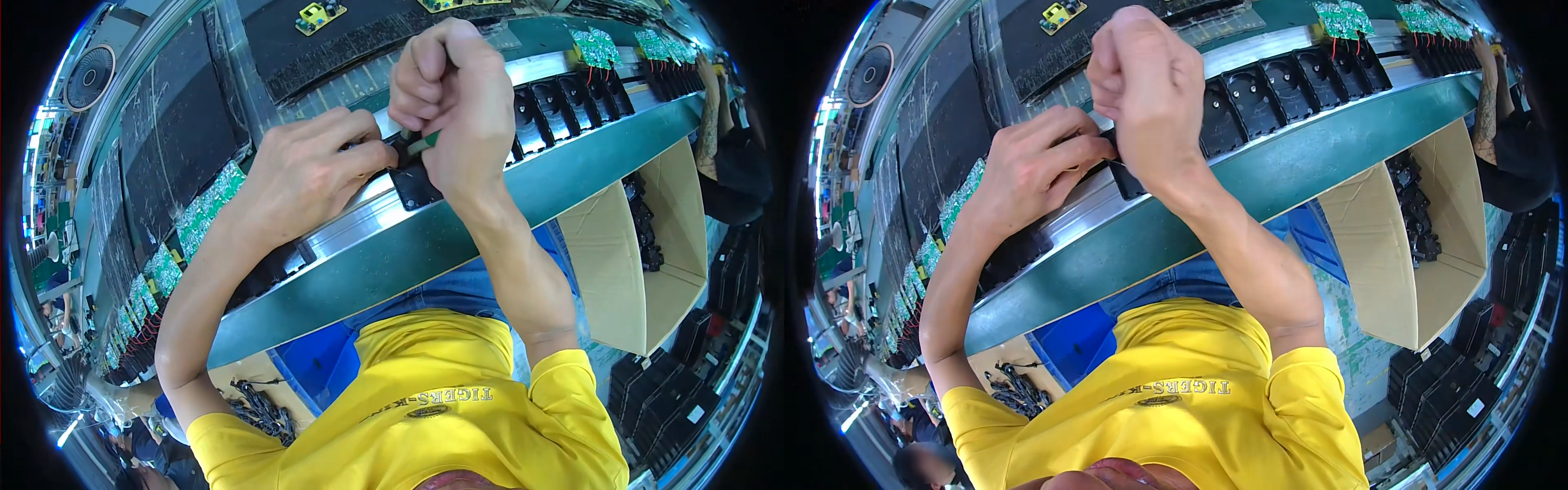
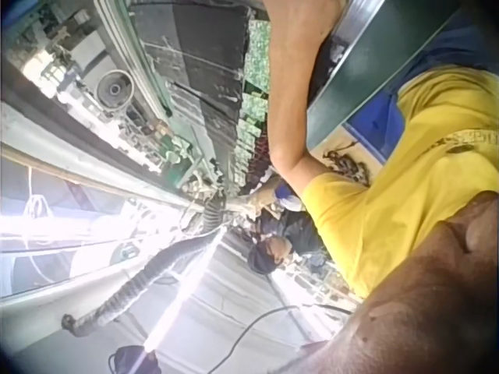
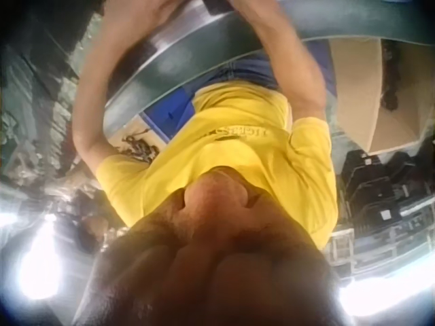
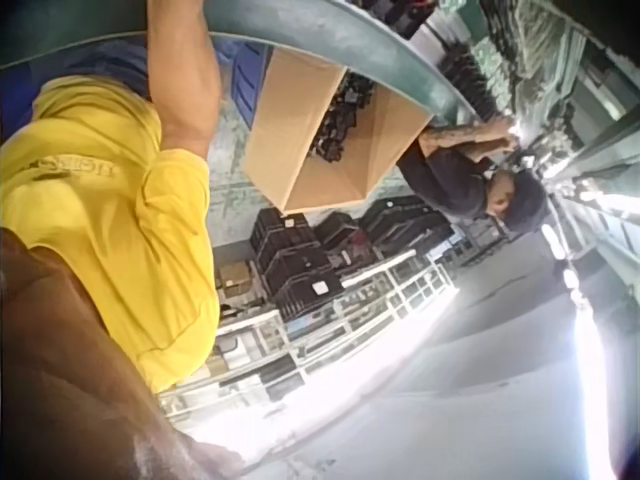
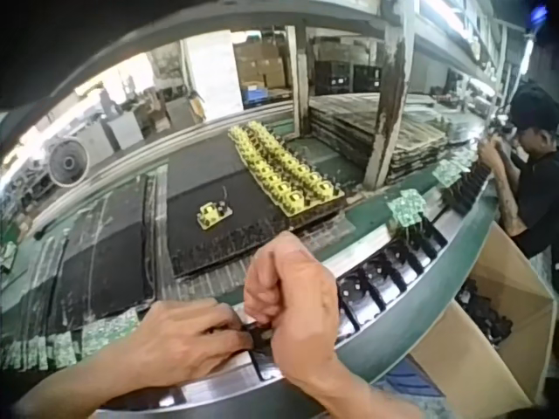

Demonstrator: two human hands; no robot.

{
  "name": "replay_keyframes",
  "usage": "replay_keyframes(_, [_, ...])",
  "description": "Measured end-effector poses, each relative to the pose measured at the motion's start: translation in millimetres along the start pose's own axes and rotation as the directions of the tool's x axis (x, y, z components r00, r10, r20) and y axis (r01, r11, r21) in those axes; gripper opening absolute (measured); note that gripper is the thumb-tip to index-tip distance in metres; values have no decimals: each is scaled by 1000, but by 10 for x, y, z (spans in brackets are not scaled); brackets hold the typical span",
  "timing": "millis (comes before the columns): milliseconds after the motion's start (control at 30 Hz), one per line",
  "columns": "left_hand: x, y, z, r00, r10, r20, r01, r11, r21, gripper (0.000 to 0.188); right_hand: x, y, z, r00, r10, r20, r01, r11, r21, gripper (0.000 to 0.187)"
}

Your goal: The person is manually assembling and inspecting circuit boards on an assembly line using small hand tools.

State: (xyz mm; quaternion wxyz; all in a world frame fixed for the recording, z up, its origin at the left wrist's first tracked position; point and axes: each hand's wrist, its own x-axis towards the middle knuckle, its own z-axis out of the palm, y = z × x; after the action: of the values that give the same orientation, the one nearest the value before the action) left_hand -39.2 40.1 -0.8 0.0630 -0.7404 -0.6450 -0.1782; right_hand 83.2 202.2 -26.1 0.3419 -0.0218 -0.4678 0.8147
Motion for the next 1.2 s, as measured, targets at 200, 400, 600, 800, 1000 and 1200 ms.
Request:
replay_keyframes(200, [18,71,-45,995,-92,43,94,995,-27,8,18,-60,74,999,8,-38,-9,1000,-10,28])
replay_keyframes(400, [35,300,-87,961,-275,28,276,959,-71,5,-319,-771,106,959,-258,116,273,742,-612,16])
replay_keyframes(600, [55,414,-149,919,-377,115,391,909,-146,11,-799,-845,-304,954,61,293,290,52,-956,25])
replay_keyframes(800, [117,477,-38,894,-446,45,448,887,-112,8,-893,-681,-320,954,3,299,299,-41,-953,20])
replay_keyframes(1000, [163,478,37,893,-449,20,449,890,-71,3,-902,-667,-331,956,-1,294,294,-34,-955,21])
replay_keyframes(1200, [204,485,53,915,-404,-15,404,915,10,3,-906,-673,-335,957,-1,290,290,-18,-957,22])
